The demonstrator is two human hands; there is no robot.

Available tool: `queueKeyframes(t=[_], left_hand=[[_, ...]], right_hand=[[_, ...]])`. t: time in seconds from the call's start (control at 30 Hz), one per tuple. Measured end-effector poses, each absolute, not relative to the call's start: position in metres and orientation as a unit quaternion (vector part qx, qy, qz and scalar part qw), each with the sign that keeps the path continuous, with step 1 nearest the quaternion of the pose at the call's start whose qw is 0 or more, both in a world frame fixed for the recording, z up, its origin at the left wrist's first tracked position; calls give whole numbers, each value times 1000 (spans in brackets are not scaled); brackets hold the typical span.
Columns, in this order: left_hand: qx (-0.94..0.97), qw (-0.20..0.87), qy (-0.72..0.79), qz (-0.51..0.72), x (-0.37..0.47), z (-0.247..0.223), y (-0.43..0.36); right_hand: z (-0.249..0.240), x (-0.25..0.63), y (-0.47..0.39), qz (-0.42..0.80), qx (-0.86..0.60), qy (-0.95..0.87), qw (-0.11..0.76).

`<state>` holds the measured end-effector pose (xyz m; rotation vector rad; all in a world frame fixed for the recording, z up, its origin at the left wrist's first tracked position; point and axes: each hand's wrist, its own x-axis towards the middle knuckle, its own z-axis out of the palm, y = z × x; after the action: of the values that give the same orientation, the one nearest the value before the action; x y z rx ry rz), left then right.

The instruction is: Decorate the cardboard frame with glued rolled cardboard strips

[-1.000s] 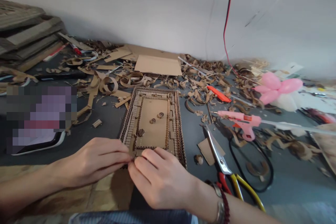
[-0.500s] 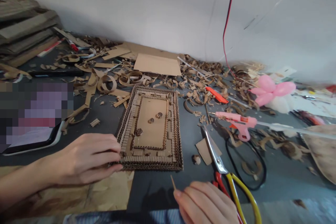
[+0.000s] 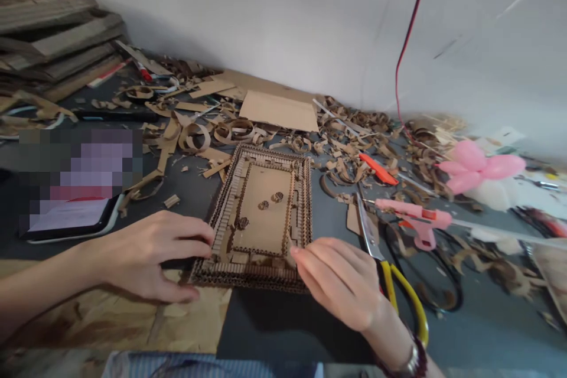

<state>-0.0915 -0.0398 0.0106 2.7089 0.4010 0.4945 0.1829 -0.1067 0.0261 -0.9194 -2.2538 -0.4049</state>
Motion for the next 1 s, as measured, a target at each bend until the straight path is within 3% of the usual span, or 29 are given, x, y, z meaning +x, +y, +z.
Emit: queueKeyframes(t=[0.23,0.63,1.0], left_hand=[[959,202,114,165,-85,7,-49],[968,183,102,136,-83,10,-50],[968,175,102,145,-82,10,-51]], right_hand=[[16,161,-111,-50,-334,-898,282],[0,145,-95,69,-383,-865,317],[-4,142,-92,89,-394,-860,311]])
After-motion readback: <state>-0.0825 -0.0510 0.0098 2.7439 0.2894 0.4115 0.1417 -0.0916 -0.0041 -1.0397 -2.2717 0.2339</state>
